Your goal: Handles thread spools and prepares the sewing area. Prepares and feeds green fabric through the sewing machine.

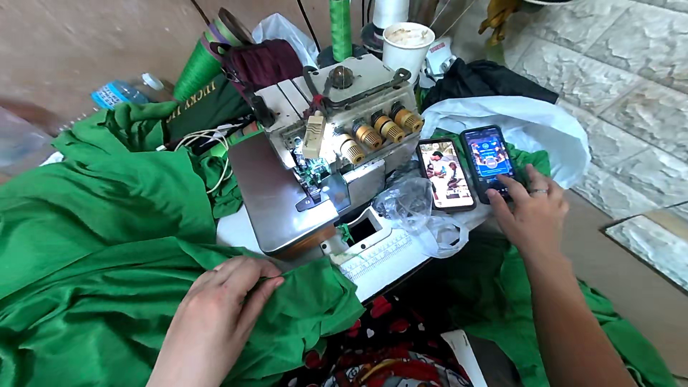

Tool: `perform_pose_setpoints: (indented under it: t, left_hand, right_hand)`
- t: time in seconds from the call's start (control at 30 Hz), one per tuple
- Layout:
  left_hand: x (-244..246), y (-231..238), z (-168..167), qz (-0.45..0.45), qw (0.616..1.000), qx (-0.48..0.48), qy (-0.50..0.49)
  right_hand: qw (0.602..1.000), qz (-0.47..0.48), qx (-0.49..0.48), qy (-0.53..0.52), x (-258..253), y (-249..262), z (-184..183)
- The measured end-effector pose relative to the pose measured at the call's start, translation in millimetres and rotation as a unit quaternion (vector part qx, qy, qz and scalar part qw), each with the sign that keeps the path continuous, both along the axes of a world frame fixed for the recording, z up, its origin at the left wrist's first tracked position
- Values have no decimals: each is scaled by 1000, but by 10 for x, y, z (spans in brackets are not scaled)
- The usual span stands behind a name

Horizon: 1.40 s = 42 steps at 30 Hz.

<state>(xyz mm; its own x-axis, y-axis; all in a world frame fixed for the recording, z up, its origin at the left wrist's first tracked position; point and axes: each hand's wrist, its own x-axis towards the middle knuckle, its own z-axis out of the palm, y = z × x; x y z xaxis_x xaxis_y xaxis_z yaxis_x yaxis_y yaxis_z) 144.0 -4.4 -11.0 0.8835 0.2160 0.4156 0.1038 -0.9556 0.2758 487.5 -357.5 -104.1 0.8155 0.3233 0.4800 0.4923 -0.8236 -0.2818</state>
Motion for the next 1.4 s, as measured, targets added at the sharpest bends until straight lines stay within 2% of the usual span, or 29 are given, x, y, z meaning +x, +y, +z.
perform_pose_setpoints:
  t: [0.17, 0.27, 0.33, 0.4, 0.53, 0.67, 0.83, 1.0, 1.07, 1.1, 1.23, 1.33, 1.4]
  left_hand:
    - [-9, -16, 71, 17, 999, -20, -21]
    - [50, -48, 102, 12, 998, -39, -42]
    - [125, -114, 123, -5, 997, -49, -51]
    - [207, -207, 132, -39, 996, -56, -55]
    - [303, -362, 150, -110, 993, -13, -41]
    - [196, -318, 246, -84, 995, 42, -36]
    - [123, -259, 299, -55, 997, 9, -46]
    - [209, -270, 242, -101, 995, 12, -23]
    - [199, -236, 228, -101, 995, 21, -11]
    - [189, -219, 222, -94, 995, 23, -11]
    - [102, -165, 220, -70, 997, -34, -9]
    - [61, -161, 208, -60, 995, -76, -5]
    - [71, -161, 193, -63, 995, -74, -7]
  right_hand:
    - [998, 33, 44, -25, -144, 49, 196]
    - [985, 129, 112, -32, -375, 251, 288]
    - [957, 235, 168, -19, -632, 516, 313]
    - [913, 348, 211, 26, -966, 857, 351]
    - [831, 510, 196, 109, -1535, 1393, 478]
    - [798, 553, 204, 127, -1734, 1591, 509]
    - [765, 579, 216, 180, -1788, 1565, 509]
    - [775, 558, 238, 176, -1699, 1462, 465]
    - [798, 533, 231, 162, -1587, 1337, 439]
    - [822, 505, 222, 144, -1508, 1249, 420]
    - [945, 284, 164, 12, -864, 693, 285]
    - [986, 125, 103, -49, -307, 215, 220]
    - [997, 50, 52, -34, -99, 5, 151]
